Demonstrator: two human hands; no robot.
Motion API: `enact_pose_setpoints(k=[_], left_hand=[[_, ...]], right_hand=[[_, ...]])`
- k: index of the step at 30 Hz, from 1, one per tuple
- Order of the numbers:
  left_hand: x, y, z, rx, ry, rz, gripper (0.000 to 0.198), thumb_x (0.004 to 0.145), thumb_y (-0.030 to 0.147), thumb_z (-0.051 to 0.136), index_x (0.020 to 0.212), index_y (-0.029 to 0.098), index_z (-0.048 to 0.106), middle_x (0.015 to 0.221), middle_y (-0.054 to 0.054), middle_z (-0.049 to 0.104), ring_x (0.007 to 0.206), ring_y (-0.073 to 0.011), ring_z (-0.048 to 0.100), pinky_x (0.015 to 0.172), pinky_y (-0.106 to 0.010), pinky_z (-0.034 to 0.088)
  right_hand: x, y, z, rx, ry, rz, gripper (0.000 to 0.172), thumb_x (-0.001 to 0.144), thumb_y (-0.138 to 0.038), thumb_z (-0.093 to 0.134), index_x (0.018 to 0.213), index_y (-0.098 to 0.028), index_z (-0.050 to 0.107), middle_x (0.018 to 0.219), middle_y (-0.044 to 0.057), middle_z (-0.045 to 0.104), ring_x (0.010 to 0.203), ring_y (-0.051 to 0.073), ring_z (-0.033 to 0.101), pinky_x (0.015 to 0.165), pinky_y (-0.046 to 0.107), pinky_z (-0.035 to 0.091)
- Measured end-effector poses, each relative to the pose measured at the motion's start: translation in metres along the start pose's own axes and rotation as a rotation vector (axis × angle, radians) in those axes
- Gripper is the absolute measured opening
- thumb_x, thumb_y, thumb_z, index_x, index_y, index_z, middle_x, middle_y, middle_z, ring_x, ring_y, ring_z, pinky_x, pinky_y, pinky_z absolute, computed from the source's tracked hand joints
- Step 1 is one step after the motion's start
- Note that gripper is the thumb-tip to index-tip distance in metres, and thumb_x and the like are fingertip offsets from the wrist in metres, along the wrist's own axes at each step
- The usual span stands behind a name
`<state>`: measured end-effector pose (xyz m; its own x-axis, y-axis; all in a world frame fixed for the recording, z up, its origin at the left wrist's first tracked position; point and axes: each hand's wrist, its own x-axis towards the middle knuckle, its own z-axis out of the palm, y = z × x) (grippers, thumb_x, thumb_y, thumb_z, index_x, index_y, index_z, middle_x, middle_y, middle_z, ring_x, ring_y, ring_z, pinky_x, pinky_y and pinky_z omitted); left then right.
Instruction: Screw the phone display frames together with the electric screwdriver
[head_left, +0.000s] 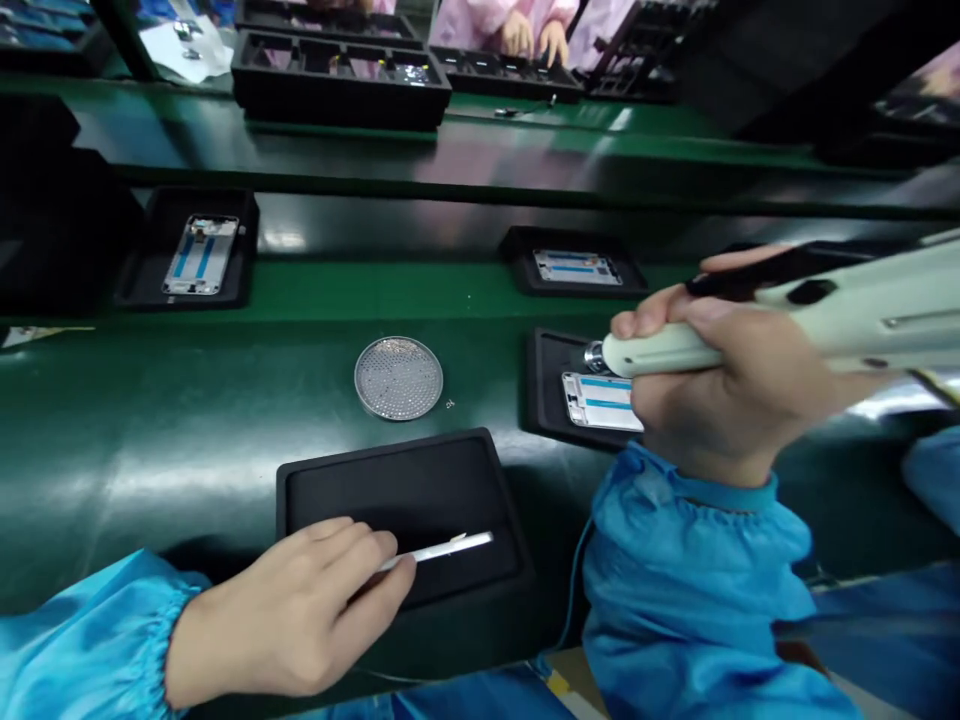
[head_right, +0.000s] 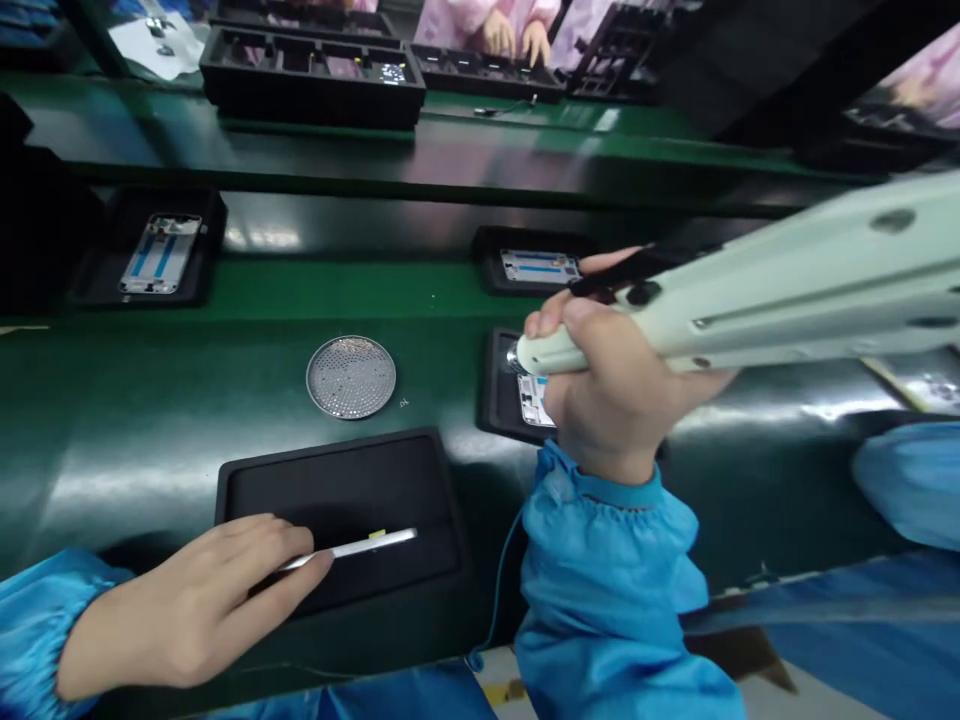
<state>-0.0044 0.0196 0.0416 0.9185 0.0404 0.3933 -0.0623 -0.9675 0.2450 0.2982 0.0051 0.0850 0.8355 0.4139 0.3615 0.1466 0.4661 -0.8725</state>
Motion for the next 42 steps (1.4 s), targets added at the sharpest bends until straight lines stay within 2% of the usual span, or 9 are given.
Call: enact_pose_setpoints(k=[3, 7, 11, 15, 21, 26, 31, 37, 42], left_hand=[[0.000, -0.002, 0.000, -0.007, -0.040, 0.004, 0.029, 0.099, 0.006, 0.039, 0.109, 0.005, 0.066, 0.094, -0.014, 0.066, 0.084, -0.0209, 0.063, 0.071, -0.032, 0.057], [0.002, -0.002, -0.003, -0.023, -0.062, 0.011, 0.031, 0.101, 0.008, 0.036, 0.110, 0.006, 0.066, 0.094, -0.013, 0.067, 0.084, -0.0207, 0.065, 0.071, -0.032, 0.058], [0.004, 0.000, -0.005, -0.021, -0.075, 0.016, 0.032, 0.101, 0.007, 0.034, 0.112, 0.005, 0.064, 0.094, -0.014, 0.067, 0.084, -0.0206, 0.065, 0.070, -0.032, 0.059], [0.002, 0.001, -0.004, -0.024, -0.103, 0.012, 0.030, 0.101, 0.007, 0.037, 0.113, 0.004, 0.064, 0.093, -0.014, 0.067, 0.083, -0.0218, 0.066, 0.068, -0.033, 0.058], [0.003, 0.005, -0.006, -0.033, -0.148, 0.018, 0.028, 0.100, 0.008, 0.040, 0.116, 0.003, 0.062, 0.089, -0.013, 0.067, 0.076, -0.0221, 0.064, 0.063, -0.034, 0.057], [0.003, 0.005, -0.006, -0.032, -0.135, 0.037, 0.028, 0.100, 0.008, 0.039, 0.116, 0.003, 0.062, 0.090, -0.013, 0.068, 0.079, -0.0228, 0.065, 0.067, -0.035, 0.058], [0.001, 0.005, -0.007, -0.026, -0.101, 0.071, 0.029, 0.099, 0.006, 0.039, 0.115, 0.003, 0.063, 0.093, -0.015, 0.069, 0.085, -0.0240, 0.067, 0.072, -0.036, 0.060], [0.001, 0.005, -0.011, -0.055, -0.119, 0.072, 0.031, 0.099, 0.006, 0.038, 0.115, 0.001, 0.064, 0.094, -0.015, 0.070, 0.085, -0.0247, 0.068, 0.072, -0.037, 0.061], [0.002, 0.006, -0.010, -0.057, -0.127, 0.076, 0.032, 0.099, 0.005, 0.037, 0.115, 0.001, 0.064, 0.094, -0.015, 0.070, 0.084, -0.0247, 0.068, 0.071, -0.037, 0.061]], right_hand=[[-0.003, -0.002, -0.001, 0.026, -0.092, -0.068, 0.016, 0.059, -0.012, 0.062, 0.074, -0.019, 0.061, 0.065, -0.004, 0.054, 0.049, 0.009, 0.053, 0.051, 0.031, 0.043], [-0.006, 0.000, -0.002, 0.035, -0.125, -0.118, 0.017, 0.064, -0.008, 0.061, 0.075, -0.020, 0.057, 0.079, -0.001, 0.060, 0.050, 0.009, 0.055, 0.050, 0.031, 0.043], [-0.007, 0.001, 0.000, 0.047, -0.121, -0.155, 0.019, 0.065, -0.005, 0.060, 0.077, -0.018, 0.056, 0.078, 0.000, 0.059, 0.049, 0.009, 0.056, 0.048, 0.031, 0.042], [-0.009, 0.001, 0.004, 0.030, -0.131, -0.125, 0.019, 0.064, -0.006, 0.062, 0.074, -0.020, 0.054, 0.072, -0.003, 0.059, 0.050, 0.009, 0.056, 0.050, 0.031, 0.044], [-0.005, 0.010, 0.006, 0.050, -0.064, -0.177, 0.022, 0.053, -0.013, 0.059, 0.074, -0.020, 0.056, 0.064, -0.007, 0.059, 0.041, 0.010, 0.051, 0.039, 0.029, 0.040], [-0.004, 0.013, 0.006, 0.033, -0.035, -0.145, 0.019, 0.052, -0.014, 0.062, 0.068, -0.020, 0.055, 0.054, -0.008, 0.055, 0.040, 0.012, 0.051, 0.040, 0.031, 0.042], [-0.004, 0.012, 0.007, 0.023, -0.046, -0.165, 0.019, 0.053, -0.014, 0.060, 0.070, -0.020, 0.054, 0.062, -0.009, 0.061, 0.041, 0.010, 0.052, 0.039, 0.030, 0.042], [-0.002, 0.015, 0.007, 0.081, -0.040, -0.184, 0.026, 0.051, -0.010, 0.059, 0.075, -0.020, 0.055, 0.067, -0.007, 0.064, 0.039, 0.011, 0.052, 0.037, 0.030, 0.040], [-0.003, 0.016, 0.006, 0.068, -0.044, -0.167, 0.022, 0.051, -0.009, 0.061, 0.071, -0.019, 0.057, 0.066, -0.005, 0.063, 0.040, 0.012, 0.052, 0.037, 0.032, 0.041]])
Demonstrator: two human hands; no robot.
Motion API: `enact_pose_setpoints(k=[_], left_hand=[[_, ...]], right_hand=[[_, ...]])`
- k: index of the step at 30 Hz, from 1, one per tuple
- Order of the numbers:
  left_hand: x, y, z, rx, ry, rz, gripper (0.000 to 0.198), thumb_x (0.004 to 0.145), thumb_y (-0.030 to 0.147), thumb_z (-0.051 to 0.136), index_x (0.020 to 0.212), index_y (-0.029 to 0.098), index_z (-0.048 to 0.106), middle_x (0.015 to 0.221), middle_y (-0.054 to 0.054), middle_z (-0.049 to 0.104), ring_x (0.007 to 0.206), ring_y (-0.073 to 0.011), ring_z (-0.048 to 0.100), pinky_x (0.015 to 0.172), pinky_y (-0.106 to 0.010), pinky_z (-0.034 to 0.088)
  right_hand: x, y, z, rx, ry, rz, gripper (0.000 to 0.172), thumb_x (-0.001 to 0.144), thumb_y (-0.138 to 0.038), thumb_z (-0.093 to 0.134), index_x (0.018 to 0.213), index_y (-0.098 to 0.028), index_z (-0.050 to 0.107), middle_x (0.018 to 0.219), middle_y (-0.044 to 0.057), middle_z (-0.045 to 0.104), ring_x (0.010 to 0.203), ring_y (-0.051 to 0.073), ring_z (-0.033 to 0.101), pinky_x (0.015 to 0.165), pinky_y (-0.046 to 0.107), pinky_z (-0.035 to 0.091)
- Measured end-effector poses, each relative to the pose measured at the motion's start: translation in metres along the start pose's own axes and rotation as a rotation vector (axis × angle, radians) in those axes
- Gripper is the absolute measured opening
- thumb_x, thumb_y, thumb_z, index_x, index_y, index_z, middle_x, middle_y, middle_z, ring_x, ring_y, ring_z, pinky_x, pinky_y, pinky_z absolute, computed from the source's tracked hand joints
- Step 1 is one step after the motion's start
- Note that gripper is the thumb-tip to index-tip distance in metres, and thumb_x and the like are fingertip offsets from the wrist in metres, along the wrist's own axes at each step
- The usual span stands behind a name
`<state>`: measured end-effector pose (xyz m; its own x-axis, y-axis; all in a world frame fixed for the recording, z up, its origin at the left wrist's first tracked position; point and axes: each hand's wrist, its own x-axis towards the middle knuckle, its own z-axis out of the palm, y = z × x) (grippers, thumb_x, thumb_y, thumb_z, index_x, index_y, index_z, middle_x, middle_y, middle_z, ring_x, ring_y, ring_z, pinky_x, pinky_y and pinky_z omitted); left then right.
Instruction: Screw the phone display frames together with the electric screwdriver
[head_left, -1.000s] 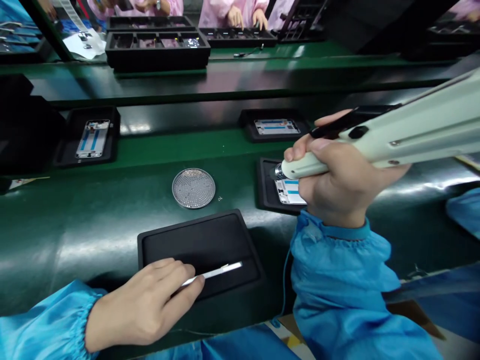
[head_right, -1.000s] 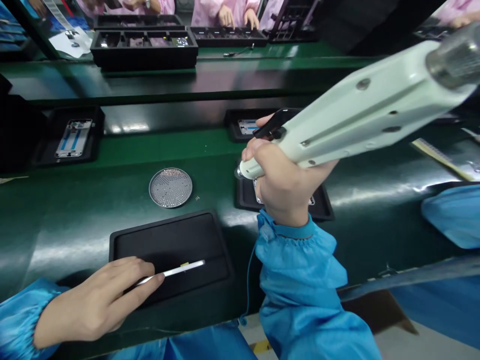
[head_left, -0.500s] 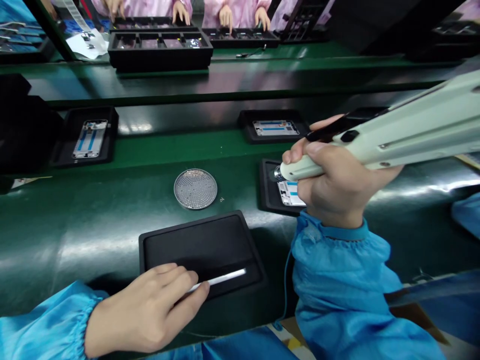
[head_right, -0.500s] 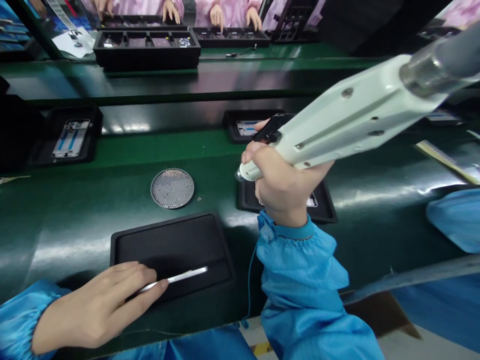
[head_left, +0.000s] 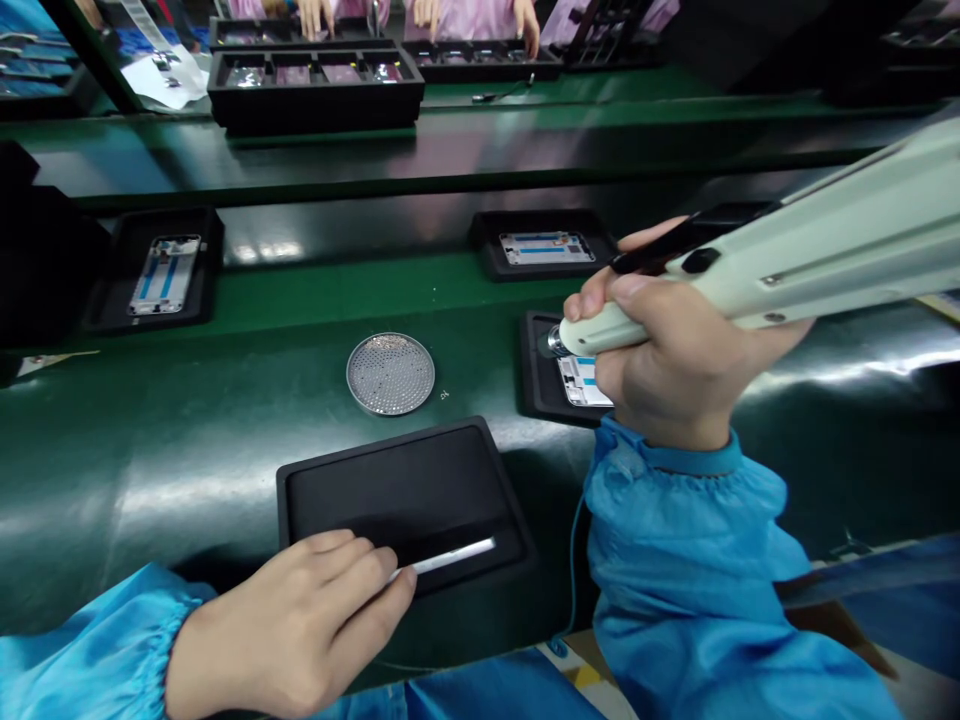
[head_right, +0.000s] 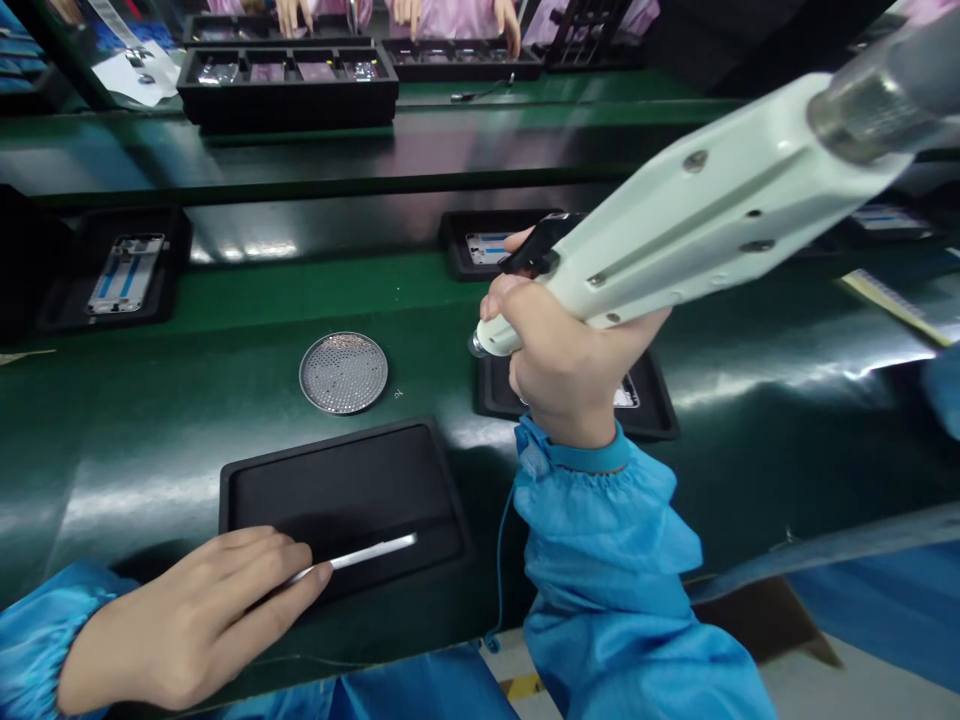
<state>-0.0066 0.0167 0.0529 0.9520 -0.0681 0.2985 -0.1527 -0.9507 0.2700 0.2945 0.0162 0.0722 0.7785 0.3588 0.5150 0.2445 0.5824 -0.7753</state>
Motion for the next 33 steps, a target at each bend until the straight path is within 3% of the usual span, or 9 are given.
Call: enact_pose_setpoints(k=[10, 17, 23, 33], left_hand=[[0.0032, 0.0012, 0.0005, 0.025, 0.000, 0.018, 0.032, 0.099, 0.007, 0.037, 0.116, 0.001, 0.063, 0.093, -0.014, 0.070, 0.082, -0.0242, 0.068, 0.072, -0.038, 0.060], [0.0031, 0.0013, 0.0021, 0.032, -0.015, 0.013, 0.031, 0.098, 0.005, 0.038, 0.118, 0.001, 0.062, 0.095, -0.015, 0.070, 0.083, -0.0252, 0.067, 0.071, -0.038, 0.060], [0.0067, 0.0034, 0.0038, 0.065, -0.094, 0.010, 0.034, 0.097, 0.006, 0.037, 0.126, 0.004, 0.057, 0.091, -0.014, 0.067, 0.077, -0.0233, 0.064, 0.064, -0.036, 0.057], [0.0059, 0.0036, 0.0042, 0.063, -0.146, -0.006, 0.038, 0.096, 0.004, 0.038, 0.131, 0.005, 0.053, 0.096, -0.015, 0.066, 0.081, -0.0242, 0.063, 0.068, -0.038, 0.055]], right_hand=[[0.0013, 0.0012, -0.0017, -0.012, -0.027, 0.004, 0.021, 0.053, -0.010, 0.060, 0.071, -0.020, 0.055, 0.056, -0.007, 0.051, 0.040, 0.012, 0.051, 0.039, 0.031, 0.041], [0.0000, 0.0021, -0.0026, -0.035, -0.029, -0.036, 0.021, 0.055, -0.010, 0.061, 0.073, -0.019, 0.056, 0.071, -0.004, 0.063, 0.042, 0.011, 0.054, 0.040, 0.031, 0.044], [0.0000, 0.0032, -0.0043, -0.071, -0.062, -0.022, 0.017, 0.057, -0.013, 0.061, 0.071, -0.020, 0.057, 0.060, -0.006, 0.053, 0.044, 0.012, 0.052, 0.041, 0.032, 0.044], [-0.0020, -0.0006, -0.0013, -0.083, -0.045, 0.022, 0.017, 0.055, -0.014, 0.060, 0.070, -0.022, 0.056, 0.064, -0.006, 0.057, 0.045, 0.012, 0.053, 0.042, 0.032, 0.042]])
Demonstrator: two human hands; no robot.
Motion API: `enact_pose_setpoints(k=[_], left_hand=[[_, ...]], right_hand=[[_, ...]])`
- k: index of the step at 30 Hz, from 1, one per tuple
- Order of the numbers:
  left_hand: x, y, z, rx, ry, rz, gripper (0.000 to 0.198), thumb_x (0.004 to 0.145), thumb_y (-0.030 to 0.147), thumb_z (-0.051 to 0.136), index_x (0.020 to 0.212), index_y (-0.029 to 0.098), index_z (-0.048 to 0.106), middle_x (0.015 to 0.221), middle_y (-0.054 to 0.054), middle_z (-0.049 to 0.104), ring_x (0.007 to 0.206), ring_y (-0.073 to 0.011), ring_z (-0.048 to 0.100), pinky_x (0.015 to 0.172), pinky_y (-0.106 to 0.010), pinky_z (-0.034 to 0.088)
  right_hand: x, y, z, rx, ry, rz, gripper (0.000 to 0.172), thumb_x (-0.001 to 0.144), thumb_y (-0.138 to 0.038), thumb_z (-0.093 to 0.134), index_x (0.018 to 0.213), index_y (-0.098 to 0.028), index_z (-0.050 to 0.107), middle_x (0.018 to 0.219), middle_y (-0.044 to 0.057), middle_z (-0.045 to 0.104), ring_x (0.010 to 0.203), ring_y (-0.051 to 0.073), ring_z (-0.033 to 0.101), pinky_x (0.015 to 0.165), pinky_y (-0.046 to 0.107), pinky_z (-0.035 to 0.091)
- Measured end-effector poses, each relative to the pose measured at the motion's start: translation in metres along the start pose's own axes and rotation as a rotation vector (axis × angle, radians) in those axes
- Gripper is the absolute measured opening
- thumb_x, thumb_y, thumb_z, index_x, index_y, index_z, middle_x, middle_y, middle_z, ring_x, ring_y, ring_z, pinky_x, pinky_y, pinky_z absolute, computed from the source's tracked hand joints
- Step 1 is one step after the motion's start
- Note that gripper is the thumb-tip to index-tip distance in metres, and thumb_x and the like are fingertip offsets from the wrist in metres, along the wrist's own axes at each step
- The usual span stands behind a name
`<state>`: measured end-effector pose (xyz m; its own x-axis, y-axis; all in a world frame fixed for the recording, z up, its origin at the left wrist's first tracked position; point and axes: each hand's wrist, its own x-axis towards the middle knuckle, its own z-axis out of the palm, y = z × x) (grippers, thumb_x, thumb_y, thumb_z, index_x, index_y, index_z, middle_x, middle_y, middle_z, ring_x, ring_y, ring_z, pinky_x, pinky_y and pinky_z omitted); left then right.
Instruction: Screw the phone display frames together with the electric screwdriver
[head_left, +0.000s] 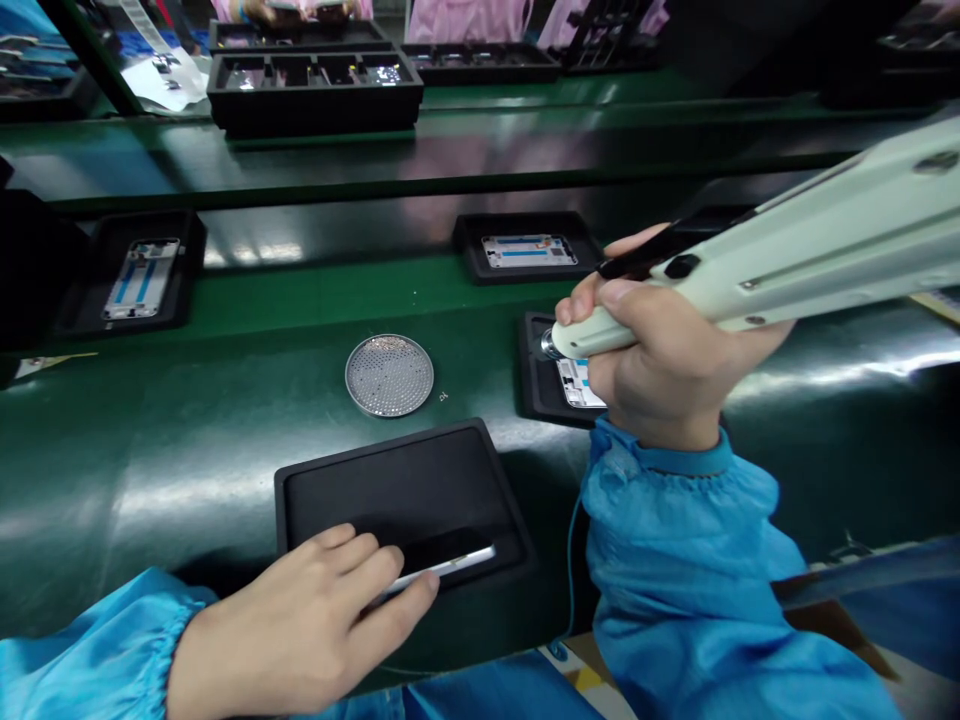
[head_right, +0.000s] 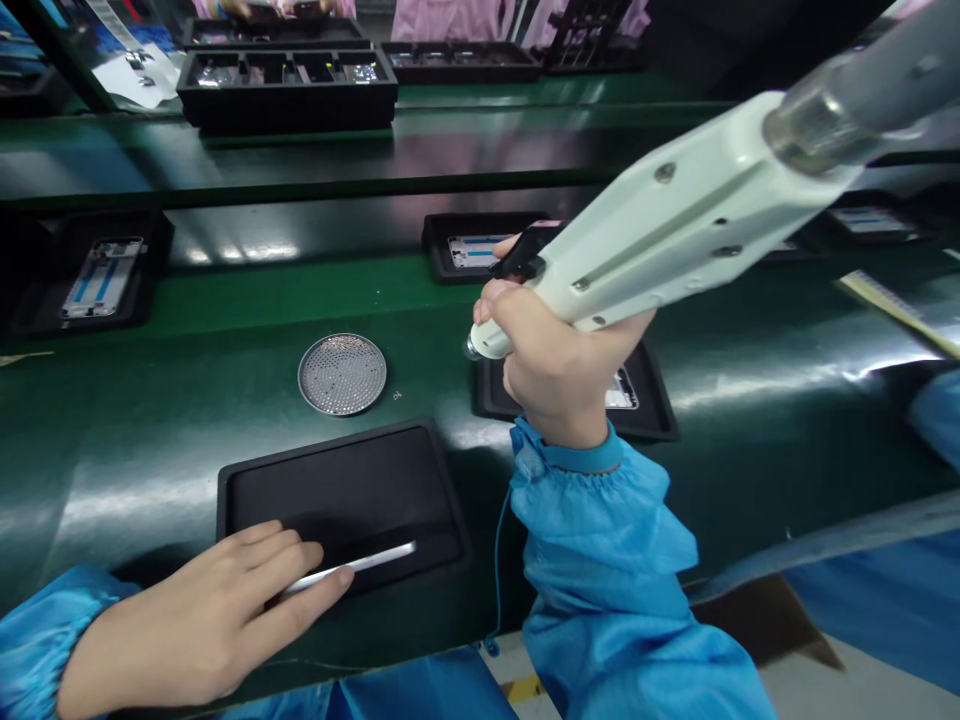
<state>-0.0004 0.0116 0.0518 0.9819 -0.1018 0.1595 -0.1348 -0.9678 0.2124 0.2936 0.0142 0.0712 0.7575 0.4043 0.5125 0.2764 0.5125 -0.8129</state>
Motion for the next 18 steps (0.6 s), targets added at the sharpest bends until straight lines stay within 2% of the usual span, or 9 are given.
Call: enact_pose_setpoints(k=[6, 12, 18], left_hand=[[0.003, 0.002, -0.003, -0.018, -0.071, -0.010, 0.041, 0.093, 0.002, 0.039, 0.132, 0.005, 0.052, 0.095, -0.014, 0.063, 0.078, -0.0244, 0.061, 0.067, -0.038, 0.054], [0.011, 0.006, -0.007, 0.028, -0.199, -0.044, 0.054, 0.090, 0.004, 0.042, 0.143, 0.009, 0.044, 0.088, -0.008, 0.059, 0.069, -0.0227, 0.057, 0.064, -0.039, 0.053], [0.012, 0.007, -0.005, 0.029, -0.198, -0.032, 0.051, 0.089, 0.006, 0.043, 0.140, 0.011, 0.048, 0.085, -0.007, 0.058, 0.067, -0.0222, 0.056, 0.063, -0.037, 0.051]], right_hand=[[0.001, 0.000, 0.000, -0.014, -0.004, 0.033, 0.018, 0.054, -0.017, 0.062, 0.070, -0.022, 0.056, 0.058, -0.007, 0.052, 0.044, 0.012, 0.051, 0.042, 0.032, 0.043], [0.000, 0.000, 0.000, 0.024, 0.002, 0.028, 0.023, 0.054, -0.013, 0.062, 0.074, -0.021, 0.053, 0.065, -0.005, 0.058, 0.045, 0.012, 0.052, 0.043, 0.032, 0.043], [0.001, 0.001, -0.001, 0.021, -0.022, 0.021, 0.019, 0.056, -0.012, 0.062, 0.073, -0.020, 0.057, 0.066, -0.004, 0.058, 0.045, 0.012, 0.053, 0.042, 0.032, 0.043]])
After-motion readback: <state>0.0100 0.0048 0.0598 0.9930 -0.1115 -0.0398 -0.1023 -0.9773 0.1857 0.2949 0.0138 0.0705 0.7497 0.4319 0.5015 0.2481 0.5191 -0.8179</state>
